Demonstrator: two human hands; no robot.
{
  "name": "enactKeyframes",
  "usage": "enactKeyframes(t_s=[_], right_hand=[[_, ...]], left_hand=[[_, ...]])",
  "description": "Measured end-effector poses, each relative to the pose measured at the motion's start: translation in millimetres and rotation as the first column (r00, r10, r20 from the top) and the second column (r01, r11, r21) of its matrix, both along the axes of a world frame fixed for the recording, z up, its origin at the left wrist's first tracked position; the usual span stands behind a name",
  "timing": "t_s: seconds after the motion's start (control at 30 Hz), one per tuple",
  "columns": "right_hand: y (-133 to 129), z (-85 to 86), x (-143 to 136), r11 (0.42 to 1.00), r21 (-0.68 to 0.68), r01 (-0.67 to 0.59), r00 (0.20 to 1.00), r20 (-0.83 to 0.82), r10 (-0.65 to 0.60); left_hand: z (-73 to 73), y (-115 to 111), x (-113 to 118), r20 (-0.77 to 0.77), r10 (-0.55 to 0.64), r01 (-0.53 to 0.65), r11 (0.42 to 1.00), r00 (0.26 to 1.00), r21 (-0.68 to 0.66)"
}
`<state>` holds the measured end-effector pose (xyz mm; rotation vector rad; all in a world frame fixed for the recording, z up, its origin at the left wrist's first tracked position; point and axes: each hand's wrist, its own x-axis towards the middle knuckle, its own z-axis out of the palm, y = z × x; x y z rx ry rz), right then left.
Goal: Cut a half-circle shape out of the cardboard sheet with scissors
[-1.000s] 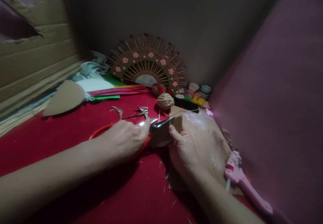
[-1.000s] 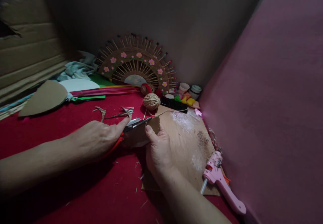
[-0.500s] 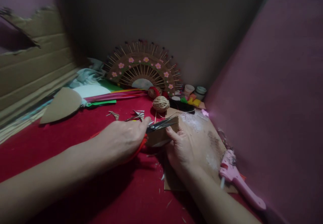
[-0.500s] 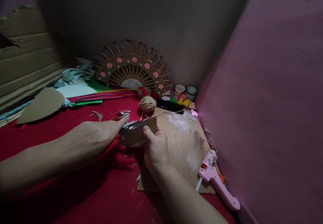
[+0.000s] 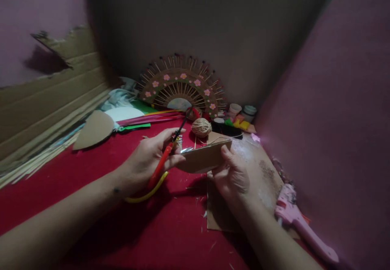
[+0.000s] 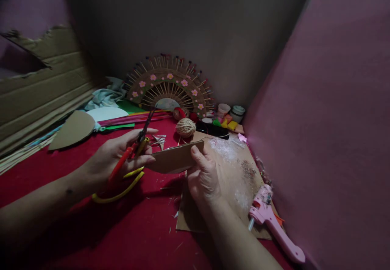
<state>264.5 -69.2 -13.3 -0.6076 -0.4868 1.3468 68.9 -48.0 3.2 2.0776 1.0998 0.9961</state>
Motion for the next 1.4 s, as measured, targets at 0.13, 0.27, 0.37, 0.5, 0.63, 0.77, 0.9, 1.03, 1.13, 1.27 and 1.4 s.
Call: enactKeyframes(t_s=[0.13, 0.27, 0.37, 0.5, 0.63, 0.77, 0.9, 1.03, 1.13, 1.27, 1.4], right_hand=[[3.0, 1.8, 1.8, 0.999, -0.006, 0.041, 0.999, -0.031, -0.041], [5.6, -2.3, 3.8, 0.998, 0.013, 0.057, 0.998, -0.001, -0.057], [5.9, -5.0, 4.6, 0.999, 0.027, 0.046, 0.998, 0.030, -0.047], [4.0, -2.3, 3.6, 0.998, 0.065, -0.002, 0.997, 0.084, -0.003], [0.9, -0.2, 3.5, 0.992, 0.127, -0.004, 0.967, 0.253, -0.028], [-2.5, -1.4, 4.9, 0.977, 0.208, 0.043, 0.891, 0.435, -0.132], [-6.1, 1.6, 4.2, 0.985, 0.172, 0.010, 0.894, 0.440, -0.086], [-8.5, 4.6, 0.5, 0.994, 0.110, -0.007, 0.928, 0.372, -0.034], [-8.9, 3.1, -1.8, 0.995, 0.083, -0.052, 0.955, 0.295, 0.026], [-8.5, -0.7, -3.1, 0.993, 0.079, -0.082, 0.965, 0.255, 0.060], [-7.4, -4.5, -3.6, 0.991, 0.092, -0.093, 0.964, 0.257, 0.067]], left_hand=[[-2.8, -3.4, 0.3, -0.012, 0.019, -0.019, 0.999, 1.000, 0.048], [-2.1, -8.4, 3.1, -0.026, -0.019, 0.020, 0.999, 0.999, 0.050], [-0.6, -12.7, 6.1, -0.015, -0.053, 0.054, 0.998, 0.998, 0.029], [0.7, -9.8, 5.1, -0.087, -0.019, 0.024, 0.998, 0.996, 0.051], [1.3, -1.5, 0.6, -0.274, 0.068, -0.030, 0.990, 0.959, 0.139], [5.4, -2.4, 0.8, -0.584, 0.237, -0.017, 0.934, 0.777, 0.356], [8.9, -11.6, 10.7, -0.776, 0.227, 0.147, 0.914, 0.588, 0.378], [8.1, -18.5, 23.1, -0.826, 0.172, 0.170, 0.937, 0.536, 0.305], [6.7, -19.8, 28.6, -0.832, 0.165, 0.144, 0.949, 0.530, 0.280], [6.4, -20.5, 31.4, -0.835, 0.174, 0.163, 0.941, 0.522, 0.297], [8.2, -22.6, 32.4, -0.848, 0.185, 0.171, 0.937, 0.497, 0.304]])
